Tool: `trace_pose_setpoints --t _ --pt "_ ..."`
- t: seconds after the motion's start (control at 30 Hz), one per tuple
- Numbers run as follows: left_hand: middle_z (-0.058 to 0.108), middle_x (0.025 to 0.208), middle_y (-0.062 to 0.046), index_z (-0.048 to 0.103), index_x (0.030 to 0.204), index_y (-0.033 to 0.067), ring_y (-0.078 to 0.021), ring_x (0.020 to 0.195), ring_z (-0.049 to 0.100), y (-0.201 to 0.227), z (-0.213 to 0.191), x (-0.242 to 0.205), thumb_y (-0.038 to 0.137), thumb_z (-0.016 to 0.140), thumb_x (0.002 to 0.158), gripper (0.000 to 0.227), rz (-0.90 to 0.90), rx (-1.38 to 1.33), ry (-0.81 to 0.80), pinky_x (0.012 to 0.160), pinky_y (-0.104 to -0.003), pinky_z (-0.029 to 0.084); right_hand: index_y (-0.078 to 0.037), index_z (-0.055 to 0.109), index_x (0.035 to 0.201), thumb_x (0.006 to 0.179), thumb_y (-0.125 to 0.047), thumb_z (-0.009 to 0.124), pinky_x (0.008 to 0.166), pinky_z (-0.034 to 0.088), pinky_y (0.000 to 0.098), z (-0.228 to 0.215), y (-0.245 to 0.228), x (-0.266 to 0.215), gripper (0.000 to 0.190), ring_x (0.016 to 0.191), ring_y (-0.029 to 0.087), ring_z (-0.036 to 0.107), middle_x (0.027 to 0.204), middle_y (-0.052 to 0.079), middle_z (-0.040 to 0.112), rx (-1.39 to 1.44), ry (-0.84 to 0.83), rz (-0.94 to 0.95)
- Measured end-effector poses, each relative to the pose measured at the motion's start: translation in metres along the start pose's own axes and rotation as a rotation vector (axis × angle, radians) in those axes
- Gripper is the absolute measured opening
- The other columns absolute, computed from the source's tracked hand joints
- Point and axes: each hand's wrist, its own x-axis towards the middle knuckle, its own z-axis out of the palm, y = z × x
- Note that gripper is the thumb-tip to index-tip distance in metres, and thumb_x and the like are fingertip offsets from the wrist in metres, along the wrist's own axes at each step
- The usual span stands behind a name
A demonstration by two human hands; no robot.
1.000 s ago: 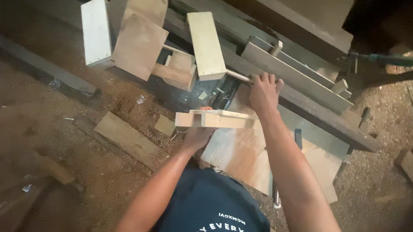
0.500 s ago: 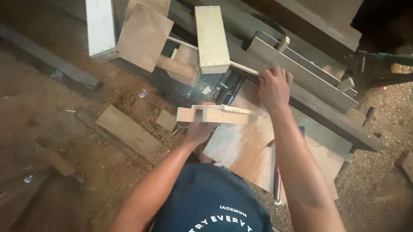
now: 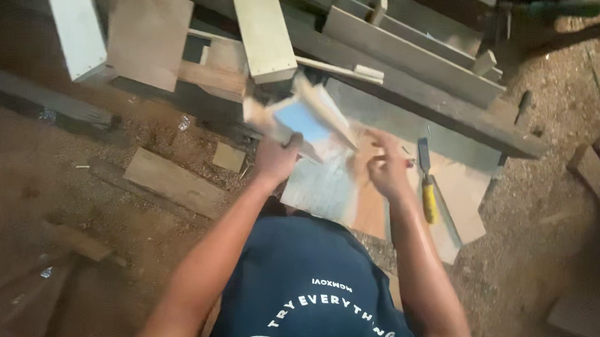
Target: The person assembles small wooden parts on a workbench. They use a hammer to tap pieces together, align boards, and fit components into a wooden frame. The person repeatedly picks up, positions, and adjusts the parts throughout the clip.
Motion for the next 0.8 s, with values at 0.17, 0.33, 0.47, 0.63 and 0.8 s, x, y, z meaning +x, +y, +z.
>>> trace_pose_setpoints --t 0.17,0.33,0.47,0.63,0.8 --pt "0.077 0.089 -0.012 0.070 0.109 0.0045 -0.0262 0.080 0.077 0.037 0.018 0.000 0.034 0.067 0.090 0.035 0.076 0.063 -0.052 0.076 -0.039 0.059 -0.006 0.048 0.135 0.088 -0.001 0.069 0.083 0.056 0.0341 0.034 0.003 -0.041 0.052 0.102 0.023 0.067 0.117 0.013 0.067 0.158 0.008 0.180" --pt "0.076 0.103 -0.013 0.054 0.128 0.0039 -0.0264 0.089 0.077 0.054 0.027 -0.012 0.038 0.075 0.083 0.061 0.330 0.058 -0.183 0.078 -0.040 0.060 -0.004 0.055 0.111 0.093 0.005 0.048 0.078 0.057 0.0307 0.045 0.015 -0.069 0.021 0.086 0.017 0.067 0.096 0.006 0.066 0.431 0.102 0.293" --pt "0.075 0.106 -0.014 0.043 0.137 0.0033 -0.0275 0.092 0.077 0.061 0.041 -0.021 0.044 0.079 0.077 0.081 0.285 0.175 -0.408 0.080 -0.039 0.060 -0.005 0.055 0.102 0.095 0.005 0.052 0.074 0.047 0.0297 0.044 0.030 -0.091 0.013 0.080 0.014 0.056 0.088 0.003 0.055 0.481 0.190 0.312" --pt "0.075 0.114 -0.016 0.048 0.141 0.0034 -0.0295 0.108 0.073 0.068 0.046 -0.022 0.042 0.081 0.081 0.079 0.215 0.284 -0.496 0.094 -0.041 0.055 -0.007 0.055 0.100 0.095 0.000 0.057 0.081 0.045 0.0274 0.041 0.048 -0.109 0.008 0.087 0.010 0.052 0.091 0.000 0.056 0.454 0.251 0.225" --pt "0.076 0.121 -0.017 0.059 0.137 0.0055 -0.0306 0.119 0.070 0.069 0.050 -0.026 0.037 0.083 0.085 0.066 0.489 0.217 -0.460 0.099 -0.043 0.052 -0.005 0.057 0.106 0.096 -0.011 0.067 0.083 0.047 0.0287 0.036 0.052 -0.107 0.016 0.090 0.011 0.053 0.094 -0.001 0.053 0.645 0.252 0.334"
